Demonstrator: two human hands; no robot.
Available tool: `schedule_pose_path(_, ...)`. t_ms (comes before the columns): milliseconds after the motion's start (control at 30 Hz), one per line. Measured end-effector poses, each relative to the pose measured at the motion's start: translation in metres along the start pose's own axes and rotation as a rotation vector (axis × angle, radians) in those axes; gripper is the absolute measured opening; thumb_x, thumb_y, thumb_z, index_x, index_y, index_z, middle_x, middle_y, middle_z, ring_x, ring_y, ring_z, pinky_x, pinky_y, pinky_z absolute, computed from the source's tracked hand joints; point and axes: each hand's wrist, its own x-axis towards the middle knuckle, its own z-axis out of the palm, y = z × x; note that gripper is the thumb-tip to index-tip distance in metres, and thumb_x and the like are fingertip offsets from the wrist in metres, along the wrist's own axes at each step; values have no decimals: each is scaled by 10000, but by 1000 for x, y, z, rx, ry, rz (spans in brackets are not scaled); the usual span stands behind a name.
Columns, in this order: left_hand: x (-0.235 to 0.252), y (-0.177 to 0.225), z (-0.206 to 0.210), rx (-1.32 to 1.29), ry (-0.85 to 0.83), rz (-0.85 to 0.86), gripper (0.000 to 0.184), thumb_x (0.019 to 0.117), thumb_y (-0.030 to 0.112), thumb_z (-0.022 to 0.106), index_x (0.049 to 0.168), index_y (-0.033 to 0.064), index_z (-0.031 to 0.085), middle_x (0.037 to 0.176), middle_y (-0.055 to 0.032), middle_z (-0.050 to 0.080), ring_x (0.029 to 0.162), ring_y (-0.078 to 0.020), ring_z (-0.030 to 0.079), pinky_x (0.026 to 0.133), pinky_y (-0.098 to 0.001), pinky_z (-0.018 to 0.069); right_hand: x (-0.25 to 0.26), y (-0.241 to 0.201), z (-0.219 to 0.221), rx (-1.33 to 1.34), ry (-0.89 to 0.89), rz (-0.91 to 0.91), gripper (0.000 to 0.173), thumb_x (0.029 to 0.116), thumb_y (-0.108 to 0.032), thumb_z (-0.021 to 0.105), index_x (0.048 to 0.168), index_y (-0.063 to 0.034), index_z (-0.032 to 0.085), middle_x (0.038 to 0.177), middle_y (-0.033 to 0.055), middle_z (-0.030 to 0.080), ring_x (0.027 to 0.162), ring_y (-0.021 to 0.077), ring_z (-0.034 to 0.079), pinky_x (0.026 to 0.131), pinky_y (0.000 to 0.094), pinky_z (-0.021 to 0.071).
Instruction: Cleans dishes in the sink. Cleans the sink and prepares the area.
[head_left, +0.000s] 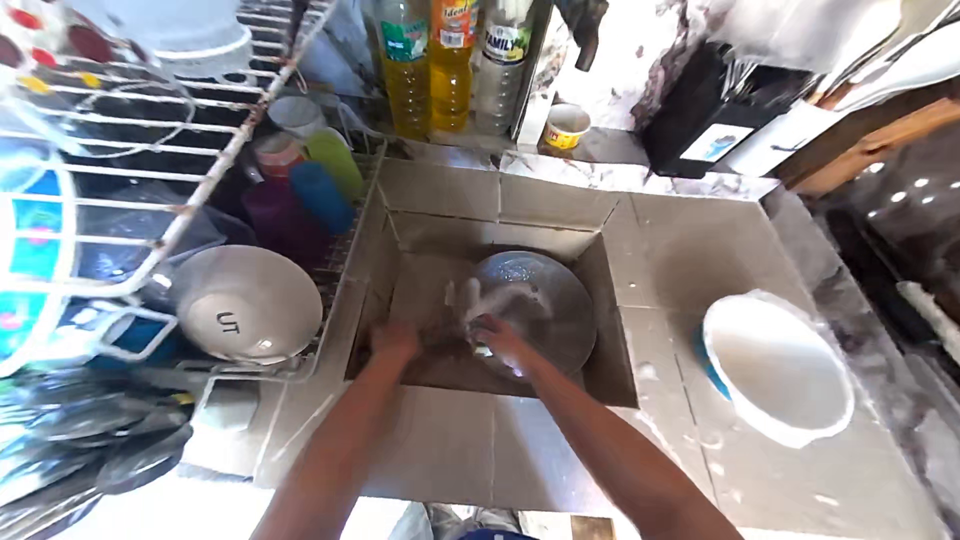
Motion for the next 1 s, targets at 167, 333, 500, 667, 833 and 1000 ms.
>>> schedule_pose_path(167, -48, -3, -10, 85, 53, -37, 396, 999, 180, 624, 1319, -53, 595, 1353, -318, 575, 1268, -507, 549, 1007, -678, 440, -21, -14, 15, -191, 30, -367, 538, 937, -24, 651, 1436, 49, 462, 1382, 240, 570, 1219, 262, 614, 1027, 377, 514)
schedule_pose_path(333, -119, 37, -53, 181, 202, -38, 349, 1007, 159, 590, 1317, 5, 627, 1269, -276, 639, 1193, -481, 606, 935, -657, 480, -26, -51, 34, -491, -53, -578, 705, 862, -90, 777, 1492, -3, 475, 1524, 257, 464, 1394, 384, 485, 1161, 500, 403)
schedule_pose_path(500, -164, 48, -87, -101, 569, 196, 434, 950, 274, 748, 1336, 103, 648, 1207, -217, 684, 1124, -427, 649, 933, -657, 489, -51, -91, -13, -474, 115, -537, 454, 946, -79, 693, 1366, 55, 583, 1290, 279, 646, 1215, 397, 629, 1073, 532, 465)
schedule_pose_path(667, -108, 67, -74, -917, 611, 644, 465, 1107, 184, 420, 1538, 18, 373, 1375, -228, 585, 1225, -288, 612, 1055, -449, 497, -64, -124, -64, -356, 262, -600, 434, 937, -238, 770, 1267, 22, 663, 1150, 247, 703, 1091, 368, 674, 998, 555, 503)
schedule_pose_path(833, -78, 127, -81, -1344, 541, 676, 814, 1041, 595, -15, 1211, 37, 554, 990, -64, 623, 934, -115, 606, 835, -337, 529, -67, -141, -77, -211, 389, -575, 392, 970, -308, 727, 1143, 41, 688, 1047, 235, 695, 974, 345, 664, 905, 536, 519)
schedule_pose_path(1000, -94, 154, -88, -1299, 488, 577, 621, 1114, 464, 145, 1569, 90, 342, 1549, -168, 434, 1412, -260, 432, 1141, -488, 379, -45, -154, -78, 46, 687, -1018, 600, 926, -349, 765, 1331, 40, 554, 1109, 233, 681, 970, 290, 681, 837, 470, 567)
